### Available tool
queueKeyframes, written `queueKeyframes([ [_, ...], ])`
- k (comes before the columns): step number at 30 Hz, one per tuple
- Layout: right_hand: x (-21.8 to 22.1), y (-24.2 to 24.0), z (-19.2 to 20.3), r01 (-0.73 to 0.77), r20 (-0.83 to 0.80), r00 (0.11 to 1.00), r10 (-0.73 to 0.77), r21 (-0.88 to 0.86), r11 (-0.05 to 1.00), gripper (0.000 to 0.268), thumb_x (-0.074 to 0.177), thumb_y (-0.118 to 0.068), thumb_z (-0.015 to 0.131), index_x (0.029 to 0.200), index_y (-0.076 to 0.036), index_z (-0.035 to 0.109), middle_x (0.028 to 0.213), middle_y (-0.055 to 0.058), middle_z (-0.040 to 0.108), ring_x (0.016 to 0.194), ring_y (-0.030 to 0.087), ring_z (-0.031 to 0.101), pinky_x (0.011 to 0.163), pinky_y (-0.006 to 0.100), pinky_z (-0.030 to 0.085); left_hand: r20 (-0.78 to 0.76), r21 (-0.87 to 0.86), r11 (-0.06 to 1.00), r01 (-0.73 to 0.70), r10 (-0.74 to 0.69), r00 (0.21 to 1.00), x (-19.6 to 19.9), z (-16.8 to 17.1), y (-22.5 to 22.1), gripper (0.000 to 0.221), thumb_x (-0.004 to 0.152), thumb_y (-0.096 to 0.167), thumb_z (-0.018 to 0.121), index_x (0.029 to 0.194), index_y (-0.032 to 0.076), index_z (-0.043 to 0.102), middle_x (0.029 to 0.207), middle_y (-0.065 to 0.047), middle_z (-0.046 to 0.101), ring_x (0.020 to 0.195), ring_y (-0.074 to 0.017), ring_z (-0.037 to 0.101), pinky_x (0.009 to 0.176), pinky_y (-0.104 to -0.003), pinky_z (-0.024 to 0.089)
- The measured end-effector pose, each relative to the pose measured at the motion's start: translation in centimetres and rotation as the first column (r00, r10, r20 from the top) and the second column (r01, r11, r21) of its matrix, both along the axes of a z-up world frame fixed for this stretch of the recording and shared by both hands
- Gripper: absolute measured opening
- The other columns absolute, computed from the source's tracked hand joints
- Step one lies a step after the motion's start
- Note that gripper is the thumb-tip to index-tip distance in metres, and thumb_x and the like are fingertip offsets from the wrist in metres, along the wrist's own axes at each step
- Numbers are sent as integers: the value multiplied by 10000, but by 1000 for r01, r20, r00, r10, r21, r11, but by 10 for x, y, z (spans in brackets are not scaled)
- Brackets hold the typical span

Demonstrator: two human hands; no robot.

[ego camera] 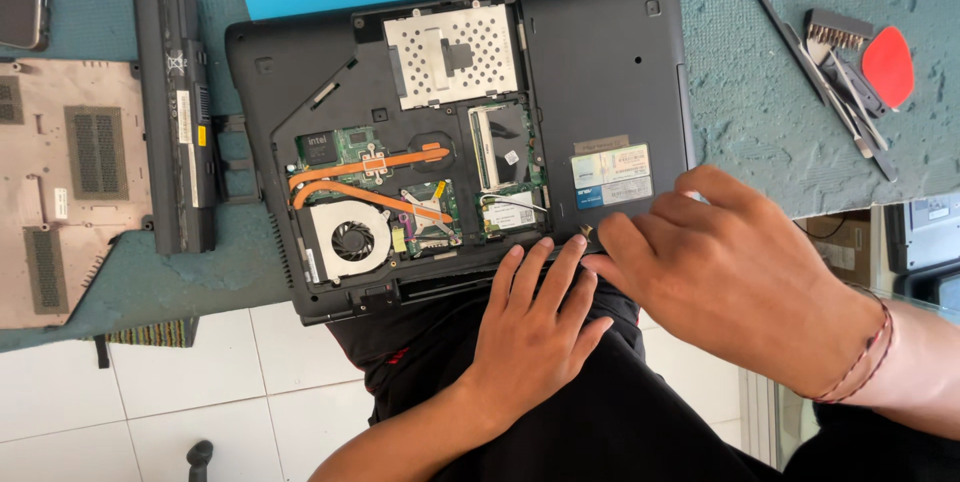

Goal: The person uses a screwdriver to tighten screws on the bottom case of an open laptop. They systematically work around the perimeter of the device, securing the casing while the internal components remain exposed.

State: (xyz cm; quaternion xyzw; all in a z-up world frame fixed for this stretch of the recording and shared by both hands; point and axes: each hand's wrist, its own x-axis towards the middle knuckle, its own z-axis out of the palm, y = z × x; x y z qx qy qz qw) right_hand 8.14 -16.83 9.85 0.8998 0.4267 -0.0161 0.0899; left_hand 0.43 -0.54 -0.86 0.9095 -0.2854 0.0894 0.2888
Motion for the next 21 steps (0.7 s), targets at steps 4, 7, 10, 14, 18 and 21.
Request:
queueKeyframes([
  [4,4,2,10,1,-190,982,3,23,1000,121,847,17,491,846,-103,503,573,3,492,463,230,491,524,352,417,-10,-5,1000,5,-5,1000,0,-3,0,377,875,377,691,1076,60,655,1311,-146,534,1181,-339,509,1010,-501,399],
  [7,4,-4,6,17,-241,970,-8,32,999,215,809,83,502,748,-118,454,560,9,486,474,246,501,584,349,432,-19,-13,1000,3,-4,1000,-1,-3,-1,374,872,372,689,1077,61,656,1330,-144,519,1184,-339,500,1012,-500,395],
  [10,4,-4,4,0,-115,993,0,-2,1000,356,998,-311,543,713,-113,464,495,-13,466,457,225,504,612,346,455,-18,-9,1000,-4,4,1000,0,-4,-1,375,875,379,684,1077,64,659,1331,-139,520,1186,-334,504,1010,-499,396],
  [14,6,-1,7,33,-130,991,-29,30,999,219,975,-270,506,809,-129,505,562,-18,498,515,220,524,581,350,447,-16,-12,1000,-5,4,1000,0,-4,-1,385,863,385,701,1077,68,662,1324,-131,526,1183,-327,503,1009,-492,401],
  [18,6,-6,5,32,-242,970,-18,55,998,163,923,-43,526,779,-109,488,569,15,518,497,248,538,584,354,457,-21,-6,1000,-4,4,1000,1,-2,-1,389,855,385,704,1078,70,653,1323,-129,527,1176,-320,506,1008,-482,398],
  [21,4,-9,0,33,-91,995,-33,-8,999,418,969,-426,584,714,-112,477,488,-14,492,505,223,539,641,346,492,-19,-1,1000,-9,9,1000,0,-3,-1,402,843,394,718,1076,72,653,1322,-129,528,1172,-319,503,1011,-480,393],
])
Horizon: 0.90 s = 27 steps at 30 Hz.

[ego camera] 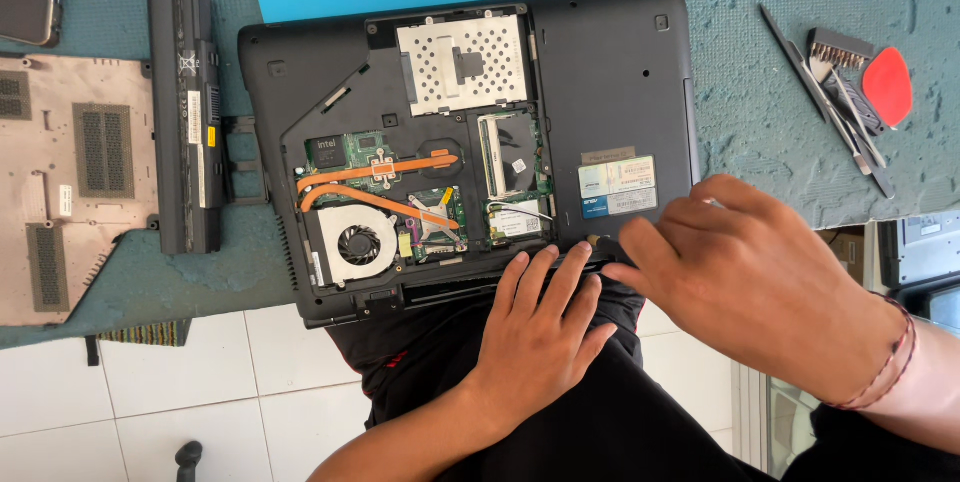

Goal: The person uses a screwdriver to tighten screws on the bottom case of an open laptop. They systematically work around the perimeter of the device, securing the casing while the internal components remain exposed.

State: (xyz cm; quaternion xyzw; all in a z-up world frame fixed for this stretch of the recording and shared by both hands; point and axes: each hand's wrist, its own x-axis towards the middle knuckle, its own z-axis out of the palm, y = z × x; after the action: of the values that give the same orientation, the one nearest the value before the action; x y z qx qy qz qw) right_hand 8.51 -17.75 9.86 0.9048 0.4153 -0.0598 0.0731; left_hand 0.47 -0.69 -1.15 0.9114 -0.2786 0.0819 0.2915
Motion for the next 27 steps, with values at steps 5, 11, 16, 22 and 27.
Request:
queueKeyframes([
  [5,3,3,3,30,10,999,-31,7,1000,334,945,-434,576,822,-126,528,556,-14,516,542,207,547,605,338,471,4,2,1000,0,0,1000,0,0,0,392,859,394,701,1075,71,657,1328,-128,527,1175,-315,504,1009,-476,396],
  [11,5,3,1,18,-96,995,-5,142,990,295,978,-215,534,711,-108,467,521,10,467,474,240,488,592,361,468,5,-12,1000,3,-3,1000,0,-1,1,374,870,386,696,1074,73,664,1328,-128,530,1176,-316,510,1006,-478,403],
  [16,3,3,-4,20,100,995,-29,94,995,514,980,-485,616,644,-124,468,437,-11,434,458,189,503,609,312,461,17,8,1000,-1,1,1000,1,0,1,368,868,386,706,1055,71,668,1320,-119,531,1164,-309,519,996,-475,417],
  [22,8,3,9,-24,-199,979,52,142,990,91,905,-18,495,922,-97,539,614,17,516,470,237,487,536,362,437,22,16,1000,-8,7,1000,2,1,1,352,915,389,625,1071,76,661,1304,-113,548,1158,-306,516,994,-463,412],
  [27,10,-4,12,-86,-144,983,112,175,981,128,886,60,534,868,-66,547,575,21,516,508,206,512,627,343,453,37,25,1000,-18,17,999,1,-1,0,339,925,391,617,1065,89,680,1309,-104,548,1160,-300,518,1002,-459,417],
])
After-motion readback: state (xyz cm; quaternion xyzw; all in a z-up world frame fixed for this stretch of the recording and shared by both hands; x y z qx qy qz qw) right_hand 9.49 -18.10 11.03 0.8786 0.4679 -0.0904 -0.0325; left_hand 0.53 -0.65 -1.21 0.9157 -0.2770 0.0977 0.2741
